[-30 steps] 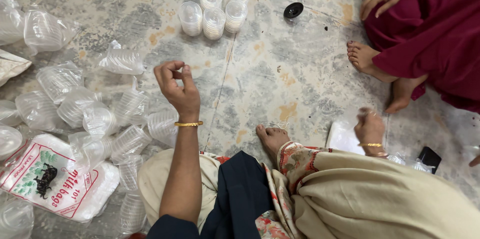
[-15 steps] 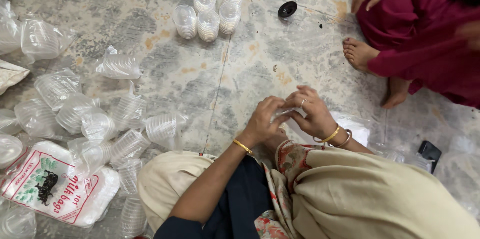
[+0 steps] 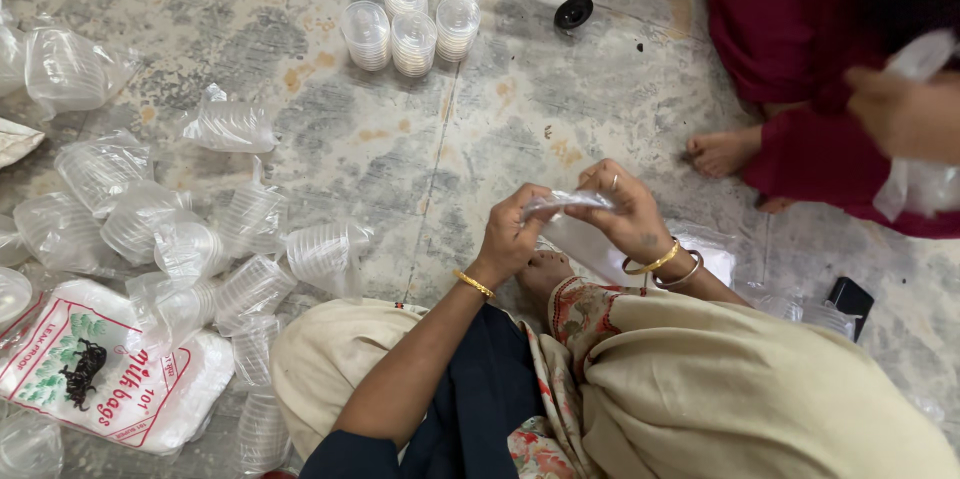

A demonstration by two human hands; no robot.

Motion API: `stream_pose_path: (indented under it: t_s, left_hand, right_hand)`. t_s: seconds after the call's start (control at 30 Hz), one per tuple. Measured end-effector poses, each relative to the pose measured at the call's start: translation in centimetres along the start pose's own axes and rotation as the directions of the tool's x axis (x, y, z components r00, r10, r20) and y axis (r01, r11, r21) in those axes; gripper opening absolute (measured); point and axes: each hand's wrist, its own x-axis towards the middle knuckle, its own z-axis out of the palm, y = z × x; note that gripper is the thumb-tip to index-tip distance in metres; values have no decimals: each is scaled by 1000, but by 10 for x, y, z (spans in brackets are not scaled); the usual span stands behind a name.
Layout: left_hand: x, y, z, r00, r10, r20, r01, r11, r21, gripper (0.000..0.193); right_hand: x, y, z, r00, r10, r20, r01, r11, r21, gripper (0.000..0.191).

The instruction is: The person sits on the floor and packs plastic cups into clear plastic bags, gathering cups a few at a time, inserting them into a bag, and twisting and tying the bag closed. They place finished bags aside and reach for more loose cups from the pile as they repeat the process.

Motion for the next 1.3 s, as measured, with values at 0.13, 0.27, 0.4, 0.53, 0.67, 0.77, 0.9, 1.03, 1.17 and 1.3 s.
stream_pose_path:
  t_s: [0.13, 0.27, 0.4, 0.53, 0.67, 0.77, 0.9, 1.03, 1.17, 1.3]
  left_hand:
    - [-3, -7, 0, 999, -15, -42, 14, 999, -33, 8]
    - [-2, -4, 3, 993, 84, -87, -82, 996, 24, 15]
    - [-1, 4, 3, 988, 113, -110, -113, 994, 2, 14]
    - [-1, 11, 2, 993, 45, -113, -41, 998, 41, 13]
    - [-1, 14, 4, 978, 114, -176, -122, 992, -32, 20]
    - [-1, 14, 2, 975, 129, -178, -121, 991, 60, 15]
    - [0, 11, 2, 986, 48, -161, -37, 997, 69, 13]
    - [-1, 10, 2, 984, 72, -162, -59, 995, 86, 13]
    - [-1, 12, 0, 981, 117, -156, -103, 990, 94, 12]
    - [-1, 14, -1, 979, 136, -151, -123, 988, 93, 14]
  right_hand:
    - [1, 17, 7, 959, 284, 7, -240, 797, 555, 22]
    - [0, 23, 12, 961, 275, -25, -191, 729, 657, 26]
    - [-1, 20, 20, 964, 249, -95, -139, 773, 619, 36]
    - [-5, 24, 23, 954, 289, -77, -195, 796, 572, 21]
    - [-8, 39, 27, 953, 290, -86, -187, 789, 585, 9]
    - [-7, 49, 29, 947, 310, -82, -163, 687, 708, 9]
    - [1, 51, 28, 930, 335, -148, -84, 589, 804, 7]
    - [1, 46, 21, 897, 441, 23, -288, 547, 786, 16]
    - [1, 46, 17, 851, 493, 182, -441, 483, 756, 14]
    - [-1, 47, 19, 906, 413, 97, -352, 605, 714, 9]
